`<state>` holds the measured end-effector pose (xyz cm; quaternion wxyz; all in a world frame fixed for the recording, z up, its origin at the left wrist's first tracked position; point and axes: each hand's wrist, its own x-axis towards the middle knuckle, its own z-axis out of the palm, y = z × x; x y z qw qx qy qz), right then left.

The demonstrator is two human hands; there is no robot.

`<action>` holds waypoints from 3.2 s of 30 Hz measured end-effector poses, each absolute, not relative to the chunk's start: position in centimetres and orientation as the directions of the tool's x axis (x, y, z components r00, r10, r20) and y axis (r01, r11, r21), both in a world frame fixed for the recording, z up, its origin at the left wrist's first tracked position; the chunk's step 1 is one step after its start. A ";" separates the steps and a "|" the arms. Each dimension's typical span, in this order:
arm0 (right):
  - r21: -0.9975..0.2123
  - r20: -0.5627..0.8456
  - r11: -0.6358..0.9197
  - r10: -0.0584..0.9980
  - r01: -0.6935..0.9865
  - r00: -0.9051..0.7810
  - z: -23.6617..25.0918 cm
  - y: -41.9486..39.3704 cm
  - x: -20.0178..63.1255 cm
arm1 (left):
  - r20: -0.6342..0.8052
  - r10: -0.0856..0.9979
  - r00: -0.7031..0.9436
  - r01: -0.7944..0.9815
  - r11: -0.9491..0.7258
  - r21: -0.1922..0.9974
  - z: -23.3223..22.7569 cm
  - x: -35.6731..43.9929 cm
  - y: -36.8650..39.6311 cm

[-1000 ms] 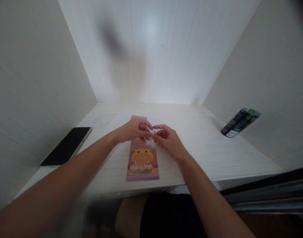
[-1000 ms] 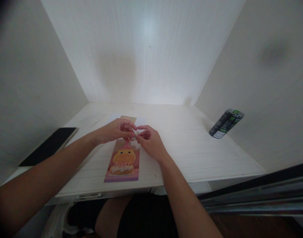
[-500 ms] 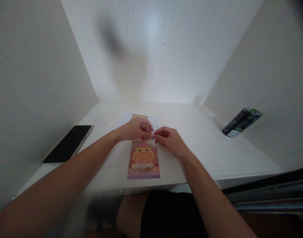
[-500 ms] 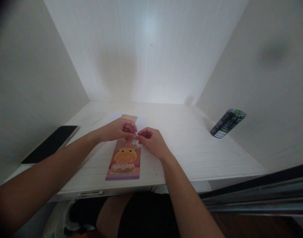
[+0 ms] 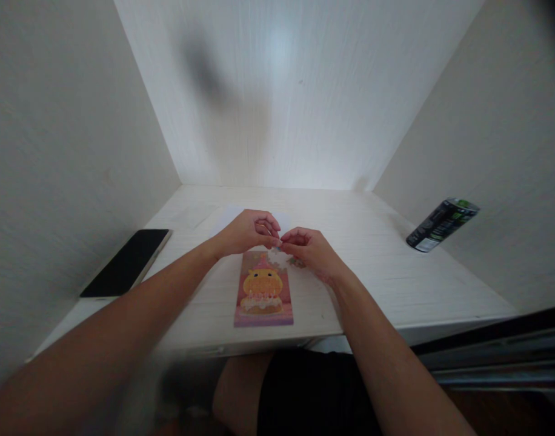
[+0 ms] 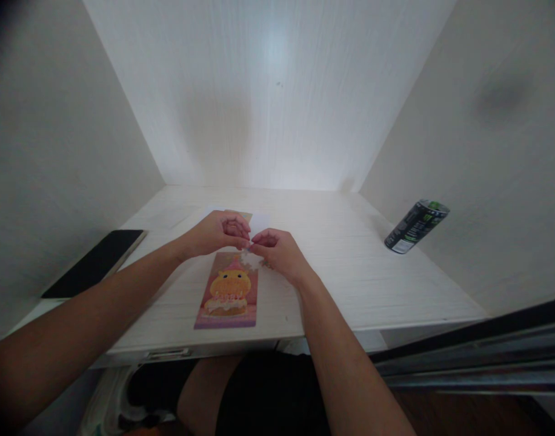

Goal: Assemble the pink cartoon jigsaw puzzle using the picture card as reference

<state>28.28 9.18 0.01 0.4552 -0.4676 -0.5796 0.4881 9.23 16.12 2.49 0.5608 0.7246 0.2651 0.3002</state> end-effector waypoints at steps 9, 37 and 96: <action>-0.996 0.051 0.060 0.988 0.059 -0.147 0.4 9.4 28.2 | 0.111 0.729 0.676 0.088 -0.230 0.969 2.9 8.9 16.2; -0.794 0.200 0.210 0.976 0.570 -0.082 -0.5 10.0 26.7 | -0.246 0.559 0.792 0.603 -0.650 0.462 4.2 6.3 16.7; -0.318 0.358 0.446 0.874 0.836 -0.330 -0.2 5.4 28.3 | -0.242 0.545 0.803 0.589 -0.659 0.469 4.2 6.2 17.0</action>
